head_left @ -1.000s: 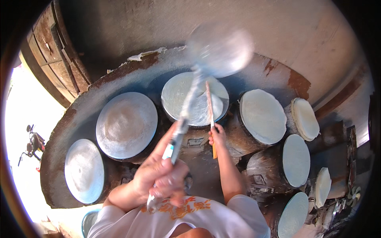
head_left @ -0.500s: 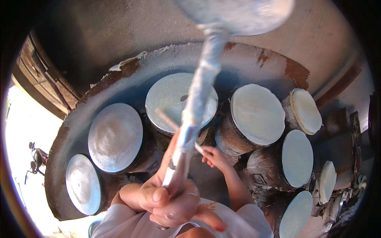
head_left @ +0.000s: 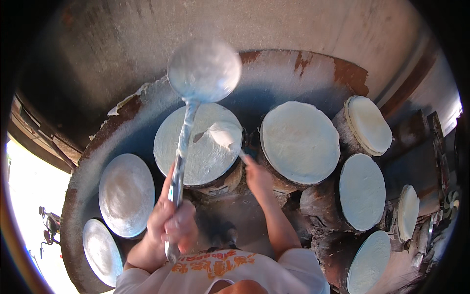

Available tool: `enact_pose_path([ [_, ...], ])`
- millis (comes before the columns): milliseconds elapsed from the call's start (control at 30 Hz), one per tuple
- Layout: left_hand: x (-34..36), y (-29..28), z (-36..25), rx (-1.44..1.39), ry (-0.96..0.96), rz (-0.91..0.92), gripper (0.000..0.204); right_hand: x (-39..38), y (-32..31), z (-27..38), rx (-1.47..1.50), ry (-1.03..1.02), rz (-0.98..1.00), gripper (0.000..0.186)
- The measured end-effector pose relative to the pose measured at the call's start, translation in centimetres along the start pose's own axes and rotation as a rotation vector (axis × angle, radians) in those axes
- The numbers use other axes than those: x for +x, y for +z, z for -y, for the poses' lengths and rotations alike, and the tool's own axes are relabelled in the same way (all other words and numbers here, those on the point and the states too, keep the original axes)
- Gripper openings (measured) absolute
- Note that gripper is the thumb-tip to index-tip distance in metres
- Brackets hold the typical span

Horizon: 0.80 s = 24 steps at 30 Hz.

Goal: The person spreads thin layers of batter onto multiple heated round surfaces using a ladle and a thin stick, then lifts the cooked wrappers off with the stick and stacks them.

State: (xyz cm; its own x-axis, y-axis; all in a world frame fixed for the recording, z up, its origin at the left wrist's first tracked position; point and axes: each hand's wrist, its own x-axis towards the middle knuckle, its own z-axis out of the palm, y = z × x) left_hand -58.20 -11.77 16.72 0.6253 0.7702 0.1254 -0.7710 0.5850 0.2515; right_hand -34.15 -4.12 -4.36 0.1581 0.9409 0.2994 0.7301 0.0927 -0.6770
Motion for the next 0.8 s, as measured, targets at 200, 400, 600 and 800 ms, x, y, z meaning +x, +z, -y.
enact_pose_path([
  [200, 7.7, -11.4, -3.1, -0.026, -0.071, -0.609, 0.033, 0.8, 3.2, 1.3, -0.276, 0.021, 0.233, 0.040],
  [400, 4.3, -11.7, -6.3, -0.298, -0.148, -0.268, 0.032, -3.0, -0.4, -3.9, -0.254, 0.004, 0.067, 0.037],
  [600, 5.4, -13.2, -7.6, -0.472, -0.191, -0.563, 0.038, 0.7, 0.4, -5.4, -0.243, -0.102, 0.033, 0.043],
  [800, 5.8, -15.6, -8.4, -0.301, -0.112, -0.536, 0.035, 1.1, -1.0, 1.0, -0.146, -0.042, 0.383, 0.041],
])
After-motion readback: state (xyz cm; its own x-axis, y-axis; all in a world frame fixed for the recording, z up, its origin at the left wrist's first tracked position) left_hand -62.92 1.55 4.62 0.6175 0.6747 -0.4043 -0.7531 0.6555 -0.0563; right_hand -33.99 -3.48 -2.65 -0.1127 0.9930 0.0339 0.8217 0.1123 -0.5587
